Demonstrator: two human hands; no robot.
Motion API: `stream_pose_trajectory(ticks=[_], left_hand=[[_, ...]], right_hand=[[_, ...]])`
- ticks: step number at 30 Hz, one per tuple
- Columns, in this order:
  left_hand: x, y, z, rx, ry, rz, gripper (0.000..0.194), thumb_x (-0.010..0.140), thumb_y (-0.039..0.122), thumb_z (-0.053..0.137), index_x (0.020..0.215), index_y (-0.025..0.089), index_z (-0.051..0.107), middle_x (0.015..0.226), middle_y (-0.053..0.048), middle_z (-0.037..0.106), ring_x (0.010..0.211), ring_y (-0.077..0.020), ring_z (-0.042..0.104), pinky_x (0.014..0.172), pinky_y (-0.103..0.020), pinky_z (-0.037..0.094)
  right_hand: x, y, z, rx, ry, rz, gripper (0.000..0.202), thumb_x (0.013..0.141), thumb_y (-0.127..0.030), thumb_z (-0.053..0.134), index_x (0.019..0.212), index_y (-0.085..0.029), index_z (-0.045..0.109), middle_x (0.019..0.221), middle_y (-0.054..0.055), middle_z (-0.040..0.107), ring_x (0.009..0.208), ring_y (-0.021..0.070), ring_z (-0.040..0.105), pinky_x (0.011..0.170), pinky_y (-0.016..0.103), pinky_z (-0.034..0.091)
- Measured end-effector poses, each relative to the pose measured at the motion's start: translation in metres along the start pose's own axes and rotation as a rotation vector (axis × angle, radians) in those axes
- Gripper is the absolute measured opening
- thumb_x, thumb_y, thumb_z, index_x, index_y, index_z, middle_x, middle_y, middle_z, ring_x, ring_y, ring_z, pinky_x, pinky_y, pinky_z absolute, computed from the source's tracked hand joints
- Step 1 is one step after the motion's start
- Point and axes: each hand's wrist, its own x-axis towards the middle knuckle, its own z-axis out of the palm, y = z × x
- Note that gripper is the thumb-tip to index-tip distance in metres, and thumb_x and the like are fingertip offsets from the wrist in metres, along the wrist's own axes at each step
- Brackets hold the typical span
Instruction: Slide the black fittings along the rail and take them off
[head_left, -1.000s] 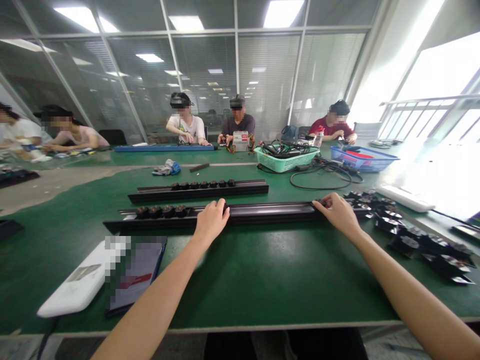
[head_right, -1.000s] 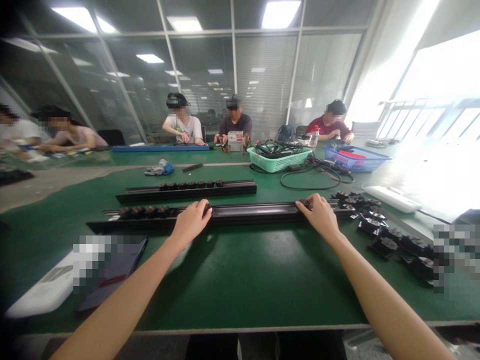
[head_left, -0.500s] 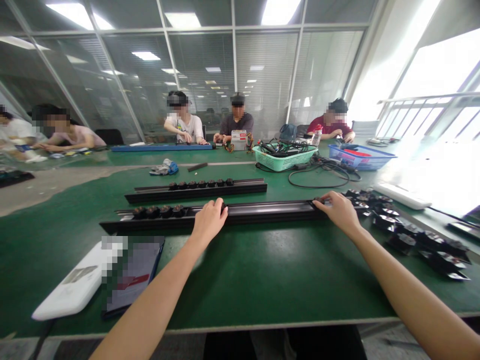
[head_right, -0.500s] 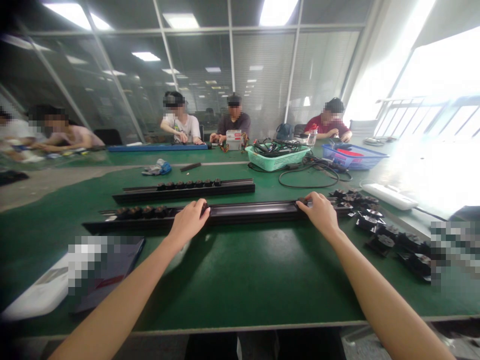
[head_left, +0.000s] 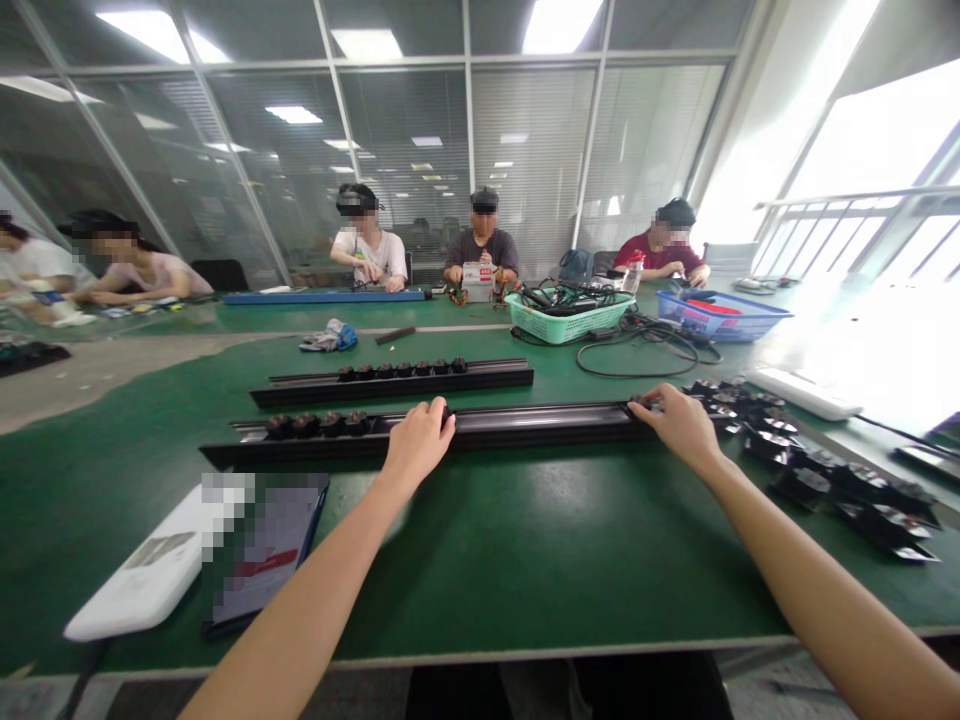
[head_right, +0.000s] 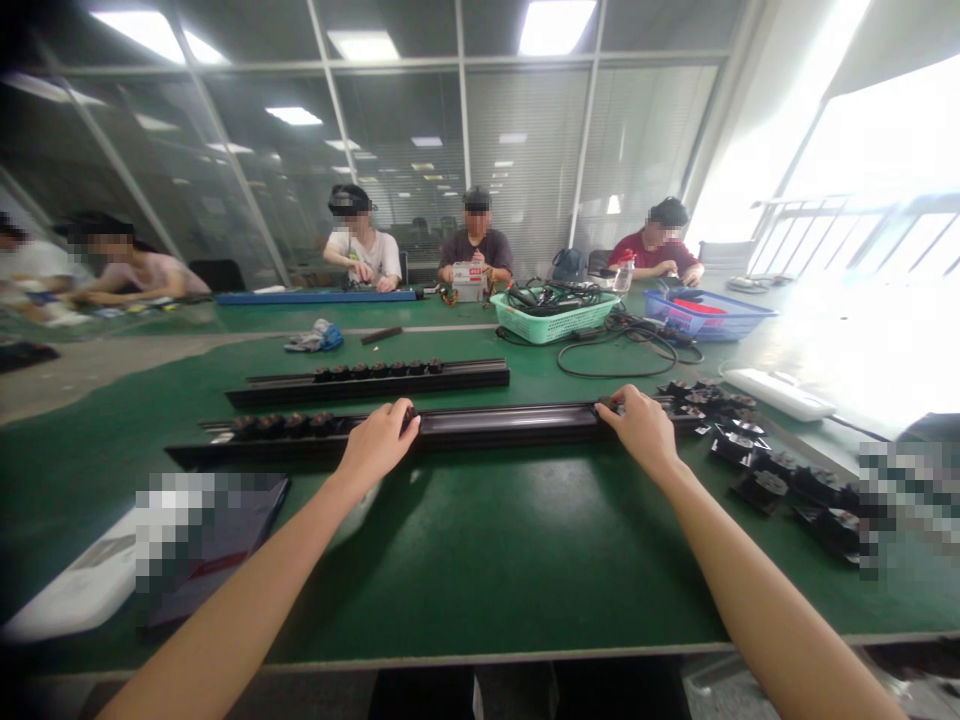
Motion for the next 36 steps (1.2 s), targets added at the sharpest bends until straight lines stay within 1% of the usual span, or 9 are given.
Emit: stream_pose_trajectory(ticks=[10, 16, 21, 26, 31, 36], left_hand=[[0.000, -0.001, 0.001, -0.011, -0.014, -0.007, 0.031, 0.109, 0.038, 0.039, 0.128, 0.021, 0.057, 0.116, -0.012, 0.071, 0.109, -0.0272, 0.069, 0.080, -0.032, 0.054], [0.001, -0.001, -0.001, -0.025, -0.013, -0.007, 0.029, 0.109, 0.039, 0.042, 0.125, 0.021, 0.058, 0.116, -0.011, 0.070, 0.107, -0.0268, 0.070, 0.080, -0.033, 0.053], [0.001, 0.000, -0.002, -0.024, -0.012, -0.008, 0.028, 0.109, 0.038, 0.042, 0.124, 0.021, 0.058, 0.115, -0.010, 0.070, 0.106, -0.0266, 0.070, 0.078, -0.033, 0.053], [0.000, 0.000, -0.003, -0.024, -0.016, -0.009, 0.029, 0.109, 0.038, 0.041, 0.124, 0.021, 0.058, 0.115, -0.010, 0.070, 0.106, -0.0267, 0.070, 0.077, -0.032, 0.053], [0.001, 0.000, -0.002, -0.029, -0.022, -0.009, 0.029, 0.109, 0.038, 0.040, 0.125, 0.022, 0.058, 0.115, -0.011, 0.070, 0.106, -0.0267, 0.070, 0.079, -0.033, 0.054], [0.001, -0.001, -0.001, -0.031, -0.012, -0.002, 0.028, 0.109, 0.038, 0.040, 0.124, 0.022, 0.058, 0.114, -0.010, 0.071, 0.105, -0.0260, 0.070, 0.078, -0.032, 0.053]], right_hand=[[0.001, 0.002, -0.001, -0.013, -0.001, 0.016, 0.031, 0.089, -0.053, 0.064, 0.097, -0.023, 0.068, 0.090, 0.011, 0.074, 0.089, 0.0308, 0.070, 0.074, 0.036, 0.048], [0.004, 0.006, -0.002, -0.046, -0.024, 0.046, 0.036, 0.090, -0.056, 0.063, 0.101, -0.023, 0.068, 0.089, 0.011, 0.073, 0.089, 0.0314, 0.070, 0.072, 0.035, 0.046], [0.008, 0.013, -0.003, -0.077, -0.029, 0.101, 0.039, 0.089, -0.059, 0.063, 0.103, -0.023, 0.069, 0.089, 0.011, 0.074, 0.088, 0.0320, 0.070, 0.069, 0.035, 0.045], [0.010, 0.016, -0.003, -0.075, -0.026, 0.102, 0.041, 0.088, -0.061, 0.062, 0.103, -0.024, 0.070, 0.089, 0.011, 0.074, 0.087, 0.0319, 0.070, 0.069, 0.035, 0.045], [0.011, 0.019, -0.006, -0.034, -0.039, 0.097, 0.040, 0.086, -0.061, 0.064, 0.100, -0.024, 0.069, 0.087, 0.009, 0.074, 0.085, 0.0308, 0.070, 0.071, 0.036, 0.047], [0.012, 0.024, -0.008, -0.041, -0.042, 0.117, 0.041, 0.086, -0.061, 0.062, 0.102, -0.024, 0.068, 0.087, 0.009, 0.074, 0.087, 0.0316, 0.069, 0.070, 0.036, 0.046]])
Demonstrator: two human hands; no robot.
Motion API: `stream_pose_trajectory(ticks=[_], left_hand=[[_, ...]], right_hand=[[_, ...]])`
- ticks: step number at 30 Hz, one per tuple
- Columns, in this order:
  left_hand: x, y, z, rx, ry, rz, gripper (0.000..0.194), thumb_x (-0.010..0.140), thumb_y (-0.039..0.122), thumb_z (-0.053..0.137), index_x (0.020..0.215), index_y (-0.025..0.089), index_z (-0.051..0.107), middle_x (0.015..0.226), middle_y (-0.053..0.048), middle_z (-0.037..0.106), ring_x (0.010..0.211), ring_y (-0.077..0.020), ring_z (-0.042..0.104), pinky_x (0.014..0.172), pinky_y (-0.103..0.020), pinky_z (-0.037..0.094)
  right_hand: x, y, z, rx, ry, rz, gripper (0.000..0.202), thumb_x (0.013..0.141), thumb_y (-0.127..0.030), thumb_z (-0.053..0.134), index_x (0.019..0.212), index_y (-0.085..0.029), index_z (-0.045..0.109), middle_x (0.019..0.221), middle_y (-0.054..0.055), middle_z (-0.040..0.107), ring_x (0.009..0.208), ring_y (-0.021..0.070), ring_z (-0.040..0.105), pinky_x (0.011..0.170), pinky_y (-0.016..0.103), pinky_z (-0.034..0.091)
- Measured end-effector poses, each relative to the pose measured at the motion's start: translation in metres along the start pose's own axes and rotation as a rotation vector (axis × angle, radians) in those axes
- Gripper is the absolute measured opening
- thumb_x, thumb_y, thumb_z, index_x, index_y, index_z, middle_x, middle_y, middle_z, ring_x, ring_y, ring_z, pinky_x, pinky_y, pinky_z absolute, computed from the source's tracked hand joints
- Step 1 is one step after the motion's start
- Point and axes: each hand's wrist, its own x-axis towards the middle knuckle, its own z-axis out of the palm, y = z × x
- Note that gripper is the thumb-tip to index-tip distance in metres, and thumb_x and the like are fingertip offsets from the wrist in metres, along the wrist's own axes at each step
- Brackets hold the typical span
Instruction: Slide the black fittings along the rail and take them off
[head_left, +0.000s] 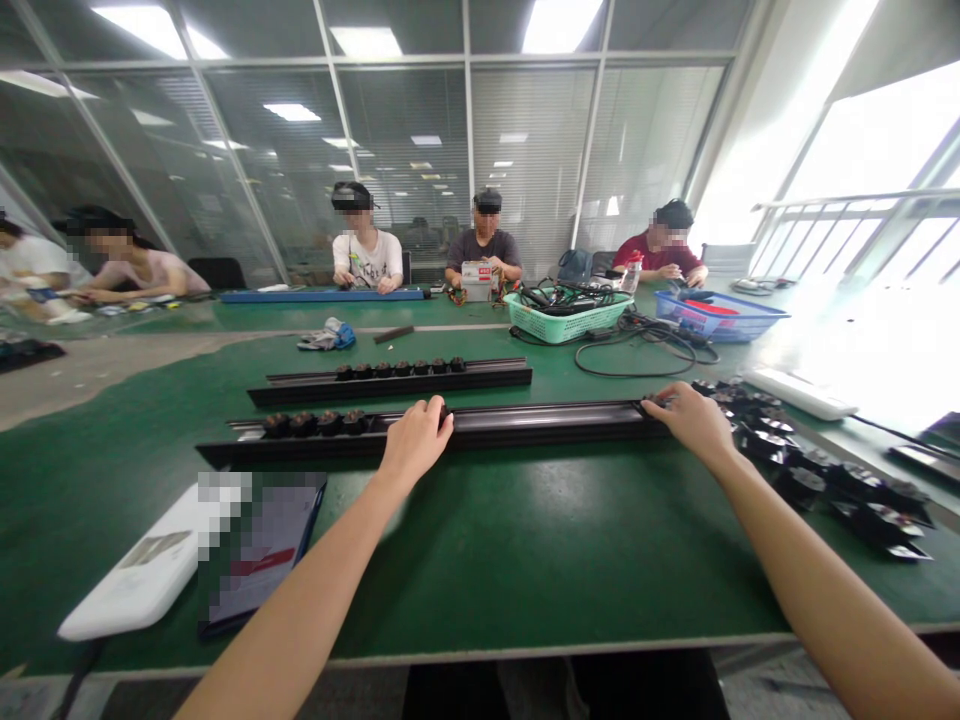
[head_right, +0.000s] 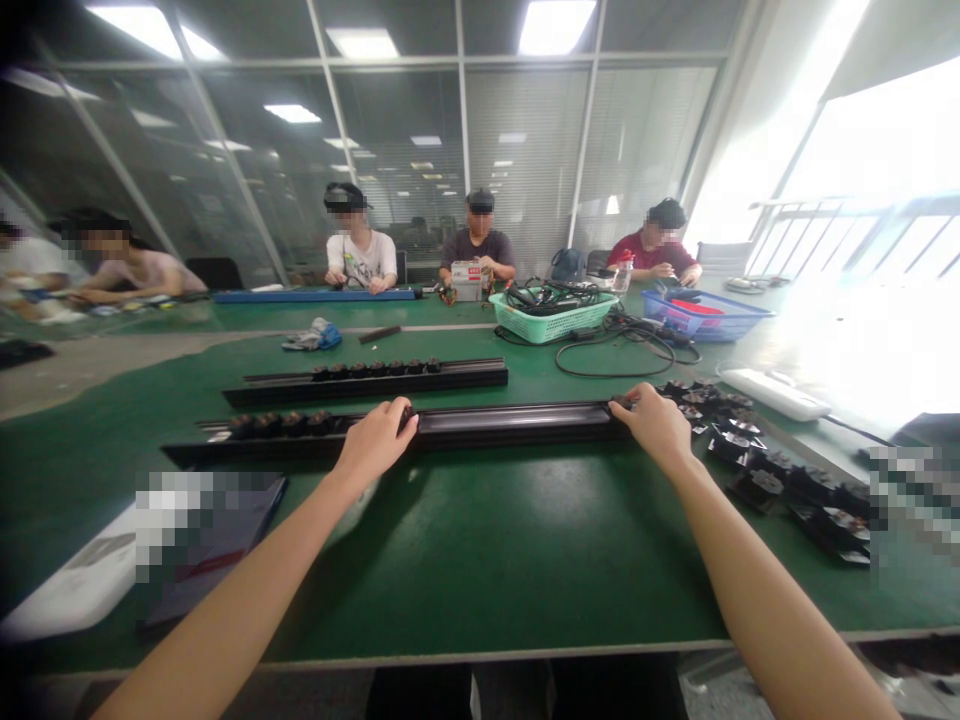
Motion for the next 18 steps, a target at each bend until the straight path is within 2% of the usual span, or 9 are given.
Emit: stream_pose_trajectory(ticks=[6, 14, 18], left_hand=[[0.000, 0.000, 0.001, 0.015, 0.011, 0.002, 0.029, 0.109, 0.038, 0.041, 0.125, 0.021, 0.058, 0.115, -0.011, 0.070, 0.106, -0.0271, 0.070, 0.078, -0.033, 0.054], [0.000, 0.001, 0.000, 0.016, -0.013, -0.008, 0.031, 0.109, 0.039, 0.039, 0.127, 0.021, 0.058, 0.115, -0.011, 0.071, 0.107, -0.0269, 0.070, 0.080, -0.033, 0.054], [0.000, 0.000, 0.001, 0.013, -0.009, -0.012, 0.030, 0.109, 0.039, 0.040, 0.127, 0.021, 0.058, 0.115, -0.011, 0.071, 0.108, -0.0270, 0.070, 0.081, -0.033, 0.054]], right_hand=[[0.001, 0.004, -0.003, -0.041, -0.009, 0.026, 0.044, 0.088, -0.062, 0.060, 0.106, -0.023, 0.069, 0.092, 0.012, 0.075, 0.087, 0.0323, 0.069, 0.070, 0.037, 0.046], [0.004, 0.011, -0.002, -0.063, 0.023, 0.027, 0.045, 0.086, -0.063, 0.062, 0.105, -0.023, 0.070, 0.083, 0.012, 0.073, 0.078, 0.0314, 0.069, 0.067, 0.037, 0.047], [0.006, 0.013, -0.003, -0.073, -0.003, 0.043, 0.045, 0.087, -0.062, 0.061, 0.107, -0.023, 0.070, 0.086, 0.013, 0.073, 0.081, 0.0331, 0.069, 0.069, 0.039, 0.048]])
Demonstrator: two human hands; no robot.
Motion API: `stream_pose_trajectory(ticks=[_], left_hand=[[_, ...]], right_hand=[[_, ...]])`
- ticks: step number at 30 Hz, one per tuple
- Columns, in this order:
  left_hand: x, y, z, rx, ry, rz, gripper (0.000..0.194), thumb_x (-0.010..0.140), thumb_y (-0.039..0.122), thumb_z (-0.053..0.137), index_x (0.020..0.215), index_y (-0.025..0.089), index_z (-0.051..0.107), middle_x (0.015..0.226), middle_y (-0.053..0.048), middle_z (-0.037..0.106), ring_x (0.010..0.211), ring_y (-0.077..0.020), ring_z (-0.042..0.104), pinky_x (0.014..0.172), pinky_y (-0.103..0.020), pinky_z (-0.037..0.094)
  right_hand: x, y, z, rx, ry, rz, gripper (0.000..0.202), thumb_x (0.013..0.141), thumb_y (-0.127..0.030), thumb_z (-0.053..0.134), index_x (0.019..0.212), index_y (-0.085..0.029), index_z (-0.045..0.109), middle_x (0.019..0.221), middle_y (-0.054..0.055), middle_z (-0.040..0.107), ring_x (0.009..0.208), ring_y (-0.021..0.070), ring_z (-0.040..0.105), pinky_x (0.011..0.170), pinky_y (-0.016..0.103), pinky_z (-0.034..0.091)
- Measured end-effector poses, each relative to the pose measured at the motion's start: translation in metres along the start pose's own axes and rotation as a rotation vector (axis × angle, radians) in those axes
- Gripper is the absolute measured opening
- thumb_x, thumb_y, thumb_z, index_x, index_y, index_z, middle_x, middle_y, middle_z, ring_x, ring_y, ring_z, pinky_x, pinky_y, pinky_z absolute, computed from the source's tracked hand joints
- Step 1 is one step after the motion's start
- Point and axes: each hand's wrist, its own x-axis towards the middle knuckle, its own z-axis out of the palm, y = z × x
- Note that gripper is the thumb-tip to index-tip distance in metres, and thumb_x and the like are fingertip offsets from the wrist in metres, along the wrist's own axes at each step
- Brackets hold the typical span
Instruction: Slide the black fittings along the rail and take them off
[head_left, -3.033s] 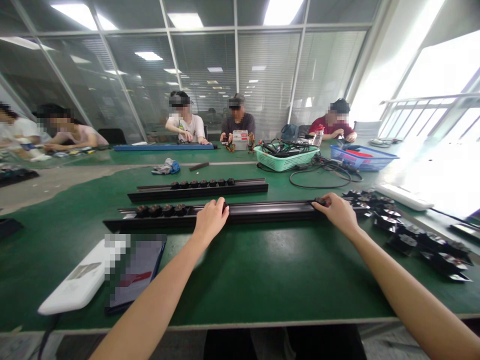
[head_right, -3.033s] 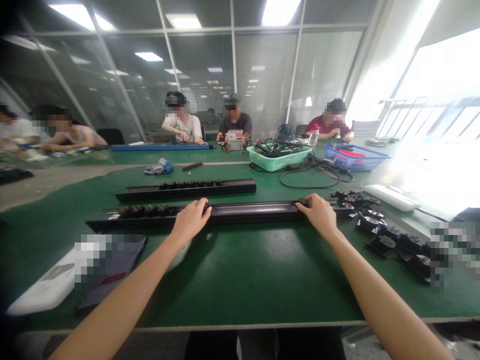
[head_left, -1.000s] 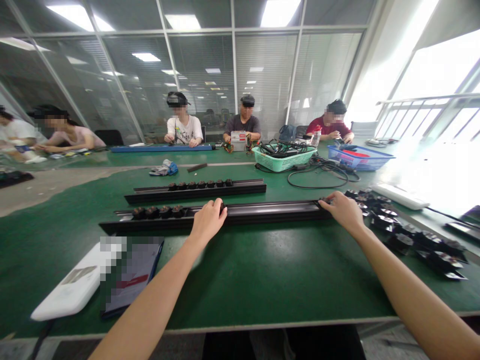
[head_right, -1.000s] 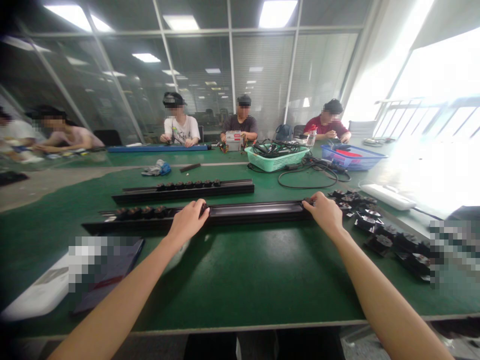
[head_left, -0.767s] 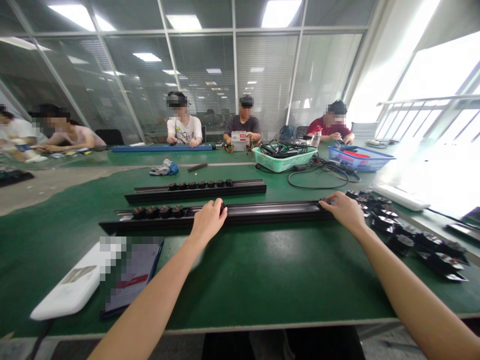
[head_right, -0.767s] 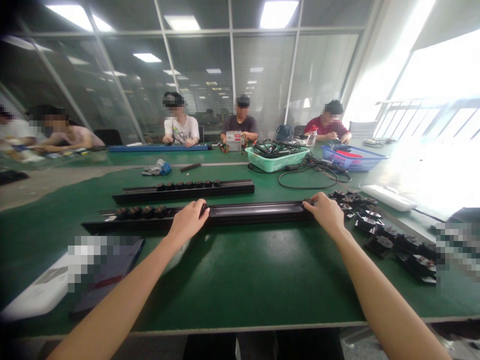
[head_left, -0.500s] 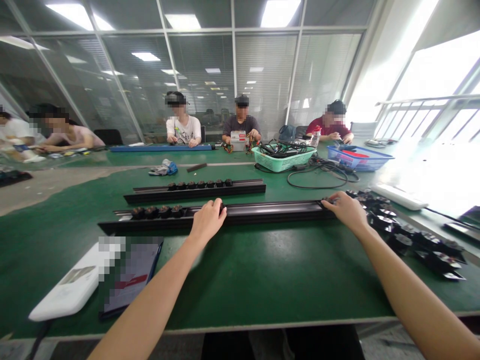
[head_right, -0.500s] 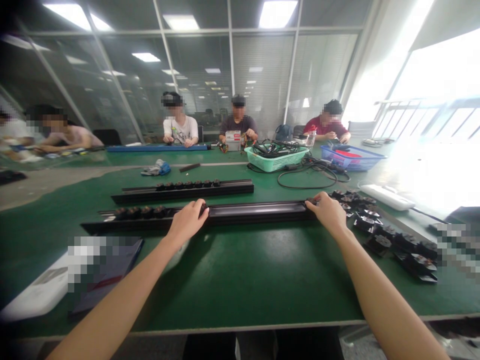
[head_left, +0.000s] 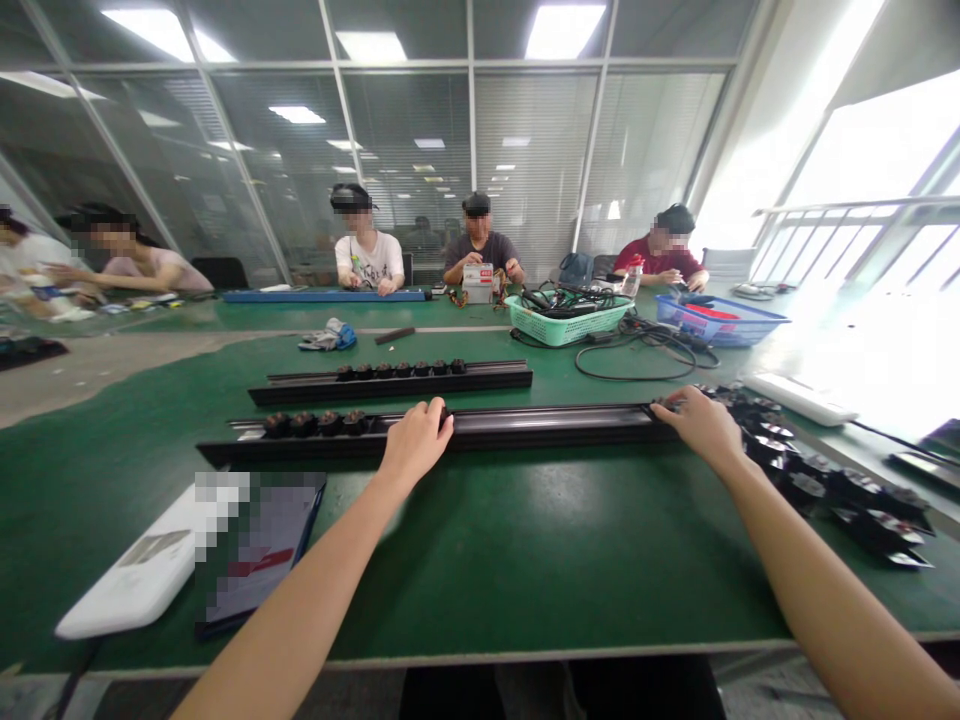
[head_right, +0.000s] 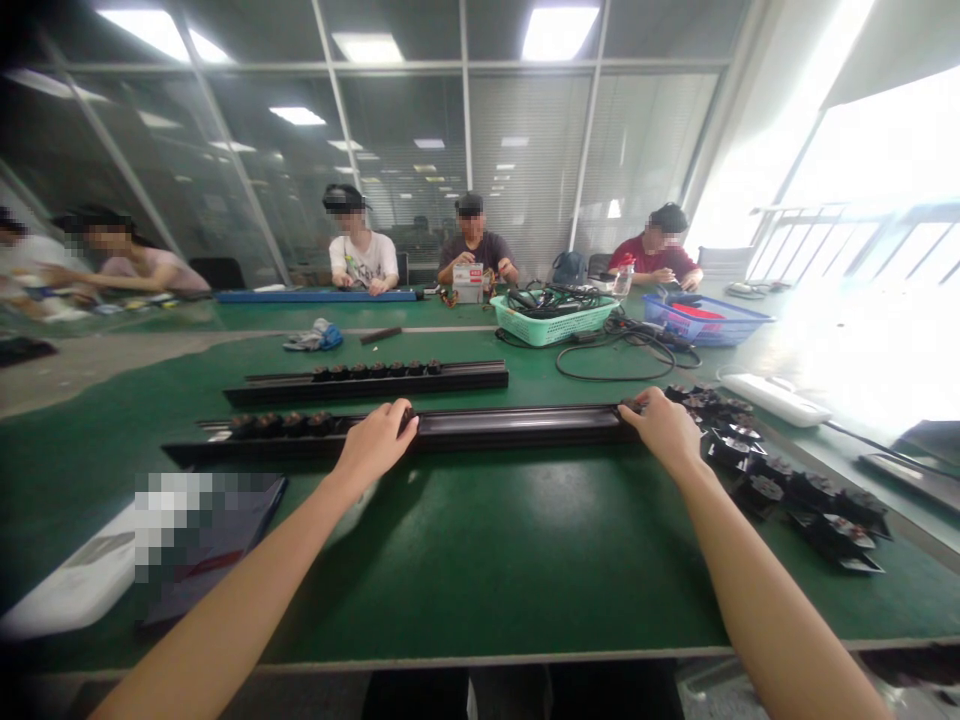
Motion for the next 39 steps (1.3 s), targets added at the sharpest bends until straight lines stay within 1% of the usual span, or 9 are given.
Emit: stream_pose_trajectory(ticks=[5, 10, 20, 25, 29, 33, 36, 39], left_hand=[[0.000, 0.000, -0.001, -0.004, -0.002, 0.014, 0.029, 0.109, 0.037, 0.040, 0.126, 0.021, 0.058, 0.114, -0.010, 0.071, 0.106, -0.0265, 0.070, 0.079, -0.032, 0.053], [0.000, 0.000, -0.002, -0.009, -0.011, 0.011, 0.030, 0.109, 0.037, 0.040, 0.127, 0.022, 0.058, 0.116, -0.011, 0.071, 0.107, -0.0267, 0.070, 0.080, -0.033, 0.054], [0.001, 0.000, 0.001, 0.018, 0.009, 0.022, 0.029, 0.109, 0.037, 0.040, 0.124, 0.020, 0.058, 0.113, -0.010, 0.071, 0.105, -0.0274, 0.070, 0.076, -0.033, 0.054], [0.001, 0.000, 0.001, 0.020, 0.008, 0.024, 0.029, 0.109, 0.037, 0.040, 0.124, 0.020, 0.058, 0.112, -0.010, 0.071, 0.104, -0.0279, 0.070, 0.075, -0.034, 0.053], [0.001, -0.001, 0.001, 0.017, 0.012, 0.025, 0.029, 0.109, 0.037, 0.040, 0.125, 0.020, 0.058, 0.112, -0.010, 0.071, 0.103, -0.0279, 0.070, 0.074, -0.034, 0.053], [0.001, 0.000, 0.001, 0.023, 0.007, 0.026, 0.030, 0.109, 0.037, 0.040, 0.125, 0.020, 0.058, 0.113, -0.010, 0.071, 0.104, -0.0271, 0.070, 0.074, -0.033, 0.053], [0.001, 0.000, 0.001, 0.027, 0.008, 0.024, 0.029, 0.109, 0.037, 0.040, 0.126, 0.020, 0.058, 0.113, -0.010, 0.071, 0.104, -0.0271, 0.070, 0.074, -0.032, 0.053], [0.001, -0.001, 0.001, 0.030, 0.015, 0.027, 0.029, 0.109, 0.037, 0.041, 0.126, 0.020, 0.058, 0.112, -0.009, 0.071, 0.104, -0.0275, 0.070, 0.073, -0.033, 0.053]], right_hand=[[0.005, 0.007, -0.003, -0.004, -0.023, 0.049, 0.044, 0.087, -0.059, 0.064, 0.110, -0.022, 0.069, 0.094, 0.016, 0.074, 0.088, 0.0358, 0.070, 0.073, 0.042, 0.049], [0.010, 0.016, -0.003, 0.007, -0.032, 0.058, 0.042, 0.088, -0.057, 0.064, 0.111, -0.022, 0.068, 0.102, 0.017, 0.075, 0.094, 0.0369, 0.070, 0.076, 0.043, 0.050], [0.012, 0.021, -0.005, -0.022, -0.046, 0.091, 0.040, 0.092, -0.053, 0.062, 0.113, -0.020, 0.068, 0.100, 0.018, 0.074, 0.097, 0.0350, 0.070, 0.081, 0.042, 0.049], [0.015, 0.023, -0.005, -0.033, -0.054, 0.113, 0.044, 0.092, -0.054, 0.063, 0.119, -0.020, 0.069, 0.103, 0.019, 0.074, 0.100, 0.0367, 0.070, 0.081, 0.042, 0.049], [0.014, 0.022, -0.008, -0.062, -0.051, 0.170, 0.046, 0.094, -0.052, 0.063, 0.125, -0.019, 0.072, 0.109, 0.023, 0.074, 0.103, 0.0377, 0.070, 0.081, 0.043, 0.047], [0.015, 0.025, -0.014, -0.102, -0.081, 0.229, 0.046, 0.098, -0.048, 0.063, 0.129, -0.016, 0.075, 0.113, 0.029, 0.072, 0.107, 0.0369, 0.069, 0.078, 0.043, 0.042], [0.017, 0.029, -0.018, -0.108, -0.079, 0.255, 0.046, 0.098, -0.046, 0.064, 0.129, -0.014, 0.076, 0.114, 0.031, 0.071, 0.107, 0.0349, 0.068, 0.076, 0.043, 0.040], [0.019, 0.032, -0.021, -0.116, -0.059, 0.304, 0.047, 0.098, -0.047, 0.064, 0.132, -0.017, 0.076, 0.117, 0.031, 0.070, 0.111, 0.0355, 0.067, 0.078, 0.044, 0.040]])
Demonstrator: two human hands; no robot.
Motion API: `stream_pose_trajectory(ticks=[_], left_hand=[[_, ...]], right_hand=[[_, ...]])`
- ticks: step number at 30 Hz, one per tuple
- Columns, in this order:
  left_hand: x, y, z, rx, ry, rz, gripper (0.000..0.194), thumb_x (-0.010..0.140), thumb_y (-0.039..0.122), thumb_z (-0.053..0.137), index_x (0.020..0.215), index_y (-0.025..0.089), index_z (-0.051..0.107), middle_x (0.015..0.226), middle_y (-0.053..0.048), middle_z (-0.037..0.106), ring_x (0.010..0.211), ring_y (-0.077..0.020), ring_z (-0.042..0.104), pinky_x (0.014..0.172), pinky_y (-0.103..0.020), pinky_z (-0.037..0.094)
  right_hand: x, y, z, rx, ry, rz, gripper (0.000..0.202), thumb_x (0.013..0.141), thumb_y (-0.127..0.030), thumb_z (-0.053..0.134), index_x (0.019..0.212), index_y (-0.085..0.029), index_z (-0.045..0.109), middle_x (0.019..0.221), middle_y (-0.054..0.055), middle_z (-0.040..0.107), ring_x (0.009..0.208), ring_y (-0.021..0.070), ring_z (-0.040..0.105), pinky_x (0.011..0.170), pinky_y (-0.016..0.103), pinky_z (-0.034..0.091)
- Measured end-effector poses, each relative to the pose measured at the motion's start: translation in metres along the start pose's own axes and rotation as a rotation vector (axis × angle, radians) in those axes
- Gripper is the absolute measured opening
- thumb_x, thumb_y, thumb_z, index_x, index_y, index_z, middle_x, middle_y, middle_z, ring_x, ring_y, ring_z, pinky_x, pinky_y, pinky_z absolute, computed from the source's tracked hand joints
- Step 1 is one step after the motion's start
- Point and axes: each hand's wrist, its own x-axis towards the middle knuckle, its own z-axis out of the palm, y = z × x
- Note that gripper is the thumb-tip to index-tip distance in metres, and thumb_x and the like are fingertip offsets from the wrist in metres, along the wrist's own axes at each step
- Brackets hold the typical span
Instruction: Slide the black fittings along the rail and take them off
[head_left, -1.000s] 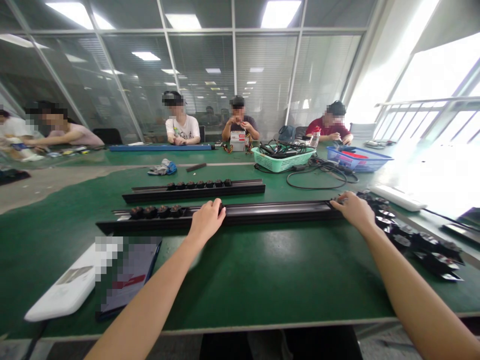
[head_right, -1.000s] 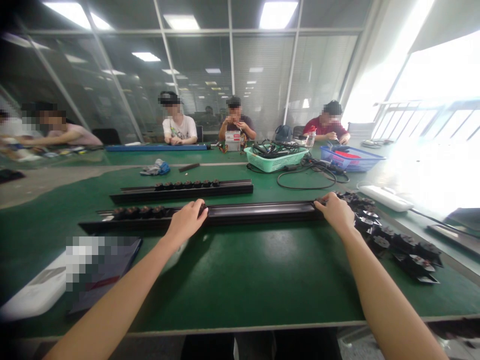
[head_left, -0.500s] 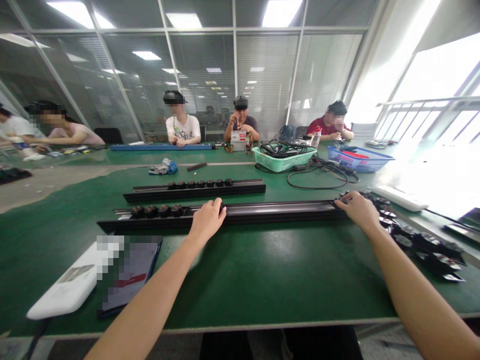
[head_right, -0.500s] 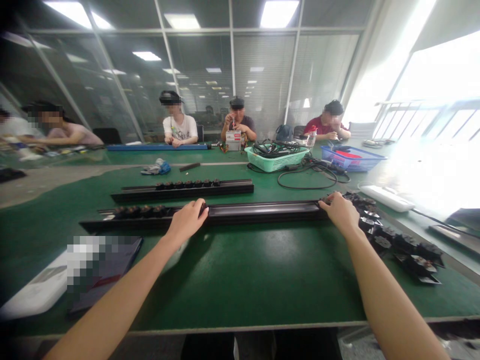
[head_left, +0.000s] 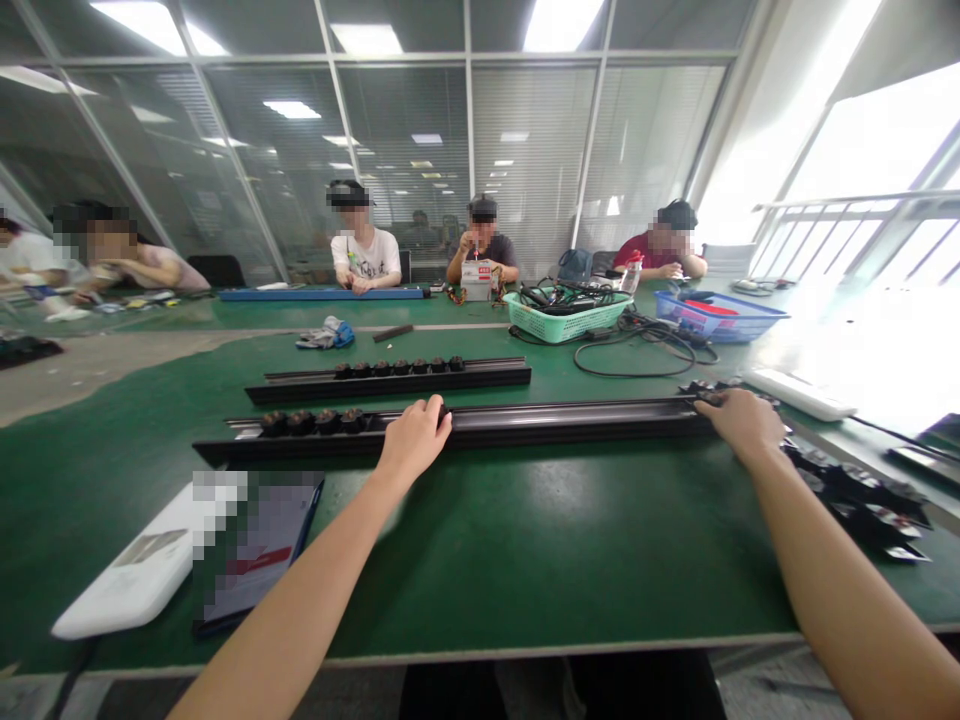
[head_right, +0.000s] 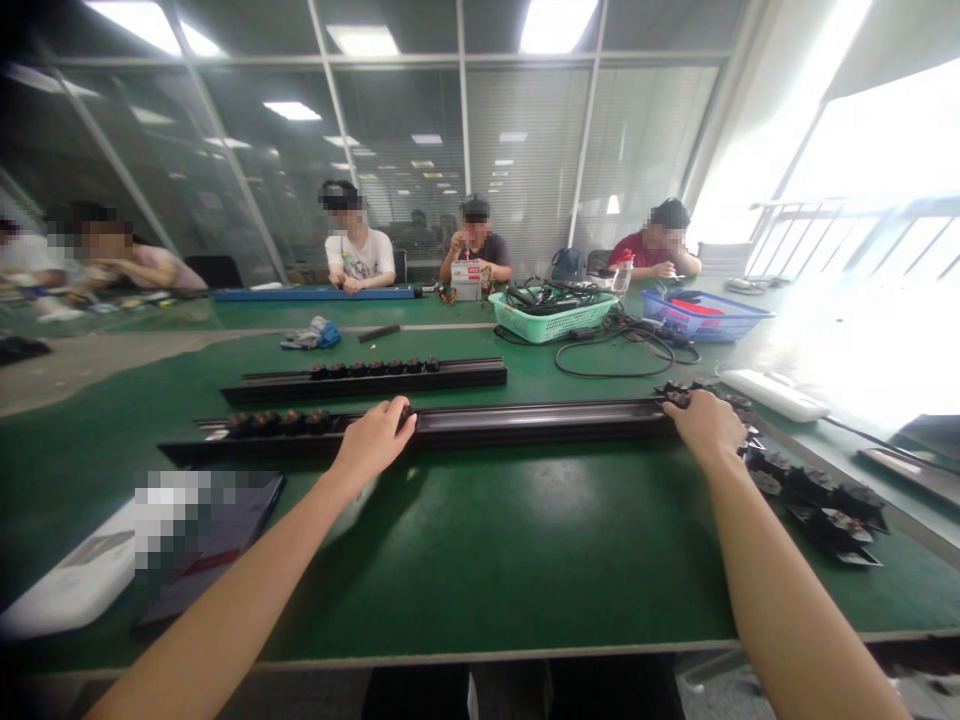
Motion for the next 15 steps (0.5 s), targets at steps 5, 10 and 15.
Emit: stream_pose_trajectory(ticks=[5, 10, 15], left_hand=[[0.001, -0.001, 0.002, 0.000, 0.008, 0.003, 0.029, 0.109, 0.037, 0.041, 0.126, 0.020, 0.058, 0.112, -0.009, 0.071, 0.105, -0.0277, 0.070, 0.074, -0.033, 0.053], [0.001, -0.001, 0.002, -0.004, 0.004, -0.003, 0.029, 0.109, 0.037, 0.041, 0.126, 0.020, 0.058, 0.114, -0.010, 0.071, 0.106, -0.0277, 0.070, 0.076, -0.033, 0.053], [0.000, 0.001, -0.002, -0.007, -0.009, -0.001, 0.030, 0.109, 0.036, 0.040, 0.126, 0.020, 0.058, 0.114, -0.010, 0.071, 0.106, -0.0281, 0.070, 0.076, -0.035, 0.054]], right_hand=[[0.005, 0.005, -0.003, 0.028, 0.016, 0.101, 0.047, 0.098, -0.049, 0.065, 0.136, -0.022, 0.074, 0.127, 0.028, 0.069, 0.121, 0.0384, 0.064, 0.083, 0.046, 0.042], [0.011, 0.012, -0.002, 0.045, 0.056, 0.168, 0.046, 0.097, -0.043, 0.067, 0.135, -0.019, 0.074, 0.127, 0.030, 0.068, 0.125, 0.0408, 0.063, 0.088, 0.049, 0.044], [0.013, 0.014, -0.003, 0.046, 0.050, 0.191, 0.048, 0.096, -0.044, 0.069, 0.137, -0.019, 0.073, 0.131, 0.029, 0.068, 0.129, 0.0410, 0.062, 0.090, 0.047, 0.046]])
